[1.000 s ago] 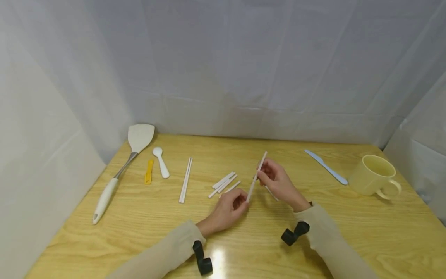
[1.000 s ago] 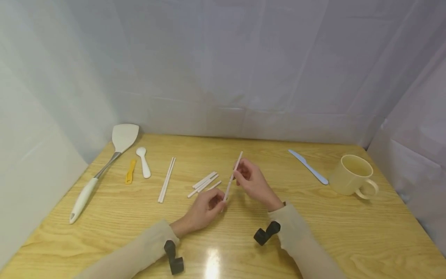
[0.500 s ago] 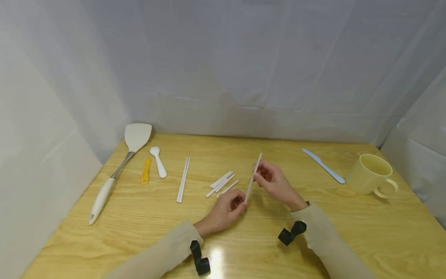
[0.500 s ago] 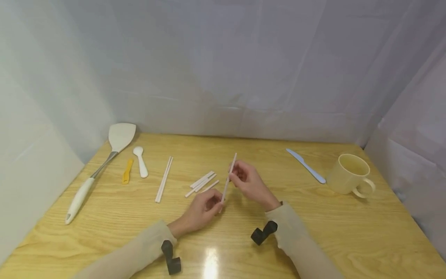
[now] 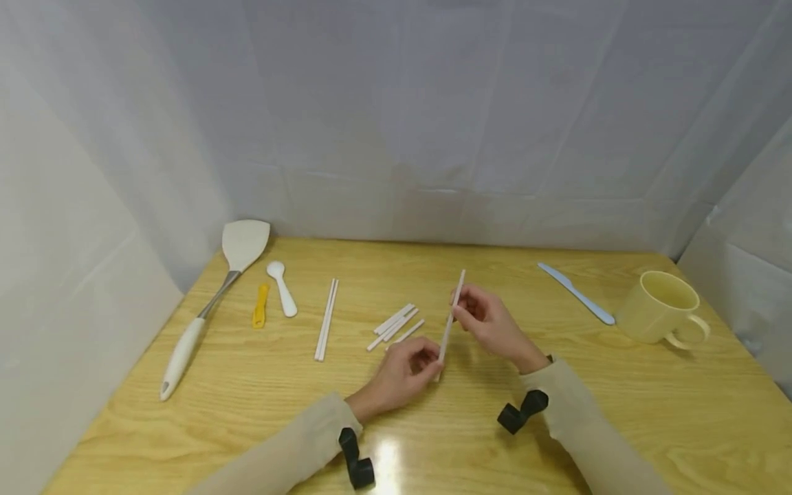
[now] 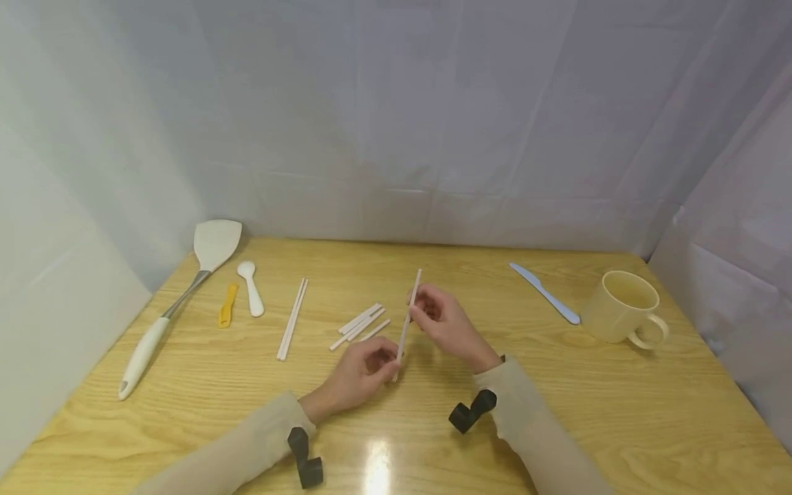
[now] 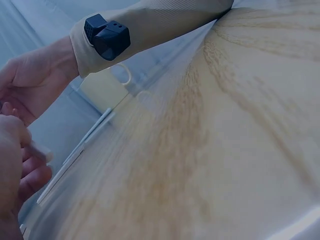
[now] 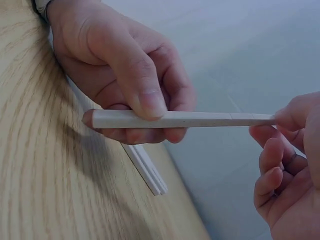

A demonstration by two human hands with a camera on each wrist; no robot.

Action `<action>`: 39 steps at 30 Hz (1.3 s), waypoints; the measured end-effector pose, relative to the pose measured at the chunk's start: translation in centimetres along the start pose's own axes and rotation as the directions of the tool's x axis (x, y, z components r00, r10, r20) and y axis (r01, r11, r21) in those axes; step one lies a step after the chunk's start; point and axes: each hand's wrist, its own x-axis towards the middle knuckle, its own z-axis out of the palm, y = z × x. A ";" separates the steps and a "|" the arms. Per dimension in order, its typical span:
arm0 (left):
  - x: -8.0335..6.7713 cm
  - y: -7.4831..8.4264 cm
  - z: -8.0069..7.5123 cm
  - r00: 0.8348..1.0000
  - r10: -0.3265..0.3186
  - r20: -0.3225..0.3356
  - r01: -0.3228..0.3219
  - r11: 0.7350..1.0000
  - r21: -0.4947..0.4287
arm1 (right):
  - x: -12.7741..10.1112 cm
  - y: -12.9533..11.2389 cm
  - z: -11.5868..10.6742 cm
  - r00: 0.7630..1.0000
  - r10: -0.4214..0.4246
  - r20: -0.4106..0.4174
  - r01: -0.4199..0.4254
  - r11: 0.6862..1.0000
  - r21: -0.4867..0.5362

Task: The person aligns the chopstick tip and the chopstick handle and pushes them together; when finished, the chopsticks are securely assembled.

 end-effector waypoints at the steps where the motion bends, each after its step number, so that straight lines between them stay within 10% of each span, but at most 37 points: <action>1: 0.0 0.1 -0.1 1.000 -0.013 0.006 0.013 1.000 -0.016 | 0.1 0.0 0.0 1.000 -0.006 0.001 0.006 1.000 -0.001; 11: 0.3 0.6 -1.2 0.999 0.017 0.047 -0.009 0.987 -0.162 | 0.2 0.5 0.8 0.998 0.028 0.054 -0.031 0.998 0.053; 23: 1.0 3.7 -2.6 0.995 0.034 0.098 -0.030 0.999 -0.044 | 0.0 0.6 1.1 0.988 0.126 0.084 -0.129 0.991 0.034; 39: -0.2 -0.4 -6.4 0.989 -0.125 0.081 0.115 0.986 0.118 | -1.0 2.0 -1.1 0.951 0.308 -0.018 -0.308 0.948 -0.074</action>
